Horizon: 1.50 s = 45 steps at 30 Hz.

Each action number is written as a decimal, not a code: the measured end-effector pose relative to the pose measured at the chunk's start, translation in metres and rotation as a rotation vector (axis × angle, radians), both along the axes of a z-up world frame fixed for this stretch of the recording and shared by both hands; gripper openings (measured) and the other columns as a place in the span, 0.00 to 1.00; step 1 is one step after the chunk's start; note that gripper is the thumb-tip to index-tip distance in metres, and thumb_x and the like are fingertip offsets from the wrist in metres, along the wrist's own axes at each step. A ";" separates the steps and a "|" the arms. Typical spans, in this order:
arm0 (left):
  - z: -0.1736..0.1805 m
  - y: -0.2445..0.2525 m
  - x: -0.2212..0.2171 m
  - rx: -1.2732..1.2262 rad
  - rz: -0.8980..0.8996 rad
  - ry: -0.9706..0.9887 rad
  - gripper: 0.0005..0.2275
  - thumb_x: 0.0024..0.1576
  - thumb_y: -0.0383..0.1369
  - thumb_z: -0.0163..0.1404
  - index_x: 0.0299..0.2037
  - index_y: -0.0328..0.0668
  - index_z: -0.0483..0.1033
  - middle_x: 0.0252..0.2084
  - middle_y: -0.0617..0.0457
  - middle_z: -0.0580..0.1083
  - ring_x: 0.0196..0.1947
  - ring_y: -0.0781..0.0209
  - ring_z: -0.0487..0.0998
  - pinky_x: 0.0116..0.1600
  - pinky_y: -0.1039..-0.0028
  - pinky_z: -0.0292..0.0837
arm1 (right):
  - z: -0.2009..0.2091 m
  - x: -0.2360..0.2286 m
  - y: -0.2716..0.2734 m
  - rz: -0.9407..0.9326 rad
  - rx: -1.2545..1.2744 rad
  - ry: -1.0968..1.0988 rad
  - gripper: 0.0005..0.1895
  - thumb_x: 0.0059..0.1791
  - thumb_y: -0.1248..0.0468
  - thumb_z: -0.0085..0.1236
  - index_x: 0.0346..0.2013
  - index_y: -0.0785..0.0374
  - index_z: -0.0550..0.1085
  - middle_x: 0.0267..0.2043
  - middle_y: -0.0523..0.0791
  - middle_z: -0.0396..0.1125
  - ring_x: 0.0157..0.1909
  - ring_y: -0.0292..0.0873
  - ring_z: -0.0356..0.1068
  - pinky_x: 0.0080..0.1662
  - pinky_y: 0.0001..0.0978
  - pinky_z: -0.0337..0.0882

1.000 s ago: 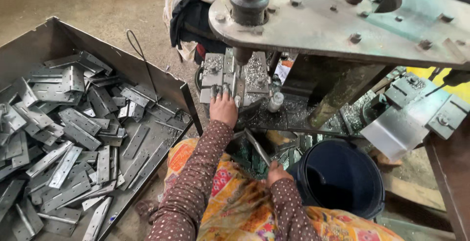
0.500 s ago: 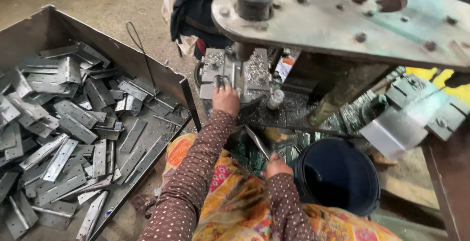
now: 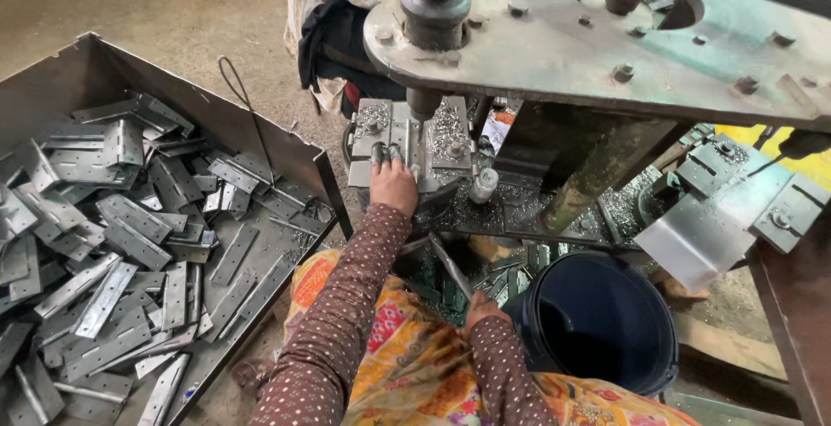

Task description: The person repeatedly picks metal brackets from a bin, places them under a drill press, and operates the machine to drill holes. After each cycle, the person removes the bracket and returns it to the bin.

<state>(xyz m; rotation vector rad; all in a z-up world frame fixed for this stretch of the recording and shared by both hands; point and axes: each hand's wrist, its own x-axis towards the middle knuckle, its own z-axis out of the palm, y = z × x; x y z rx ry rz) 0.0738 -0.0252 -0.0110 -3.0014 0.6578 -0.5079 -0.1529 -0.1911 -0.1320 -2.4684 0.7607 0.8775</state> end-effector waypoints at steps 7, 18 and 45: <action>-0.001 0.004 -0.007 -0.068 -0.013 0.067 0.12 0.62 0.32 0.43 0.43 0.41 0.81 0.51 0.46 0.75 0.56 0.50 0.75 0.67 0.56 0.62 | 0.047 -0.029 0.018 0.163 -0.395 -0.411 0.32 0.48 0.48 0.62 0.57 0.63 0.62 0.46 0.52 0.70 0.44 0.53 0.77 0.43 0.45 0.77; -0.007 0.002 0.007 -0.138 -0.033 0.160 0.11 0.64 0.31 0.45 0.46 0.40 0.82 0.59 0.46 0.73 0.61 0.49 0.73 0.69 0.55 0.59 | 0.053 -0.035 0.028 0.250 -0.169 -0.005 0.39 0.51 0.45 0.62 0.61 0.65 0.54 0.52 0.58 0.65 0.50 0.57 0.72 0.50 0.47 0.75; 0.035 0.023 -0.095 0.258 -0.163 -0.028 0.14 0.58 0.37 0.46 0.52 0.46 0.76 0.62 0.48 0.70 0.65 0.55 0.67 0.72 0.51 0.49 | 0.133 -0.027 0.029 0.169 -0.315 -0.633 0.30 0.48 0.52 0.59 0.61 0.60 0.63 0.47 0.52 0.70 0.37 0.55 0.76 0.37 0.48 0.76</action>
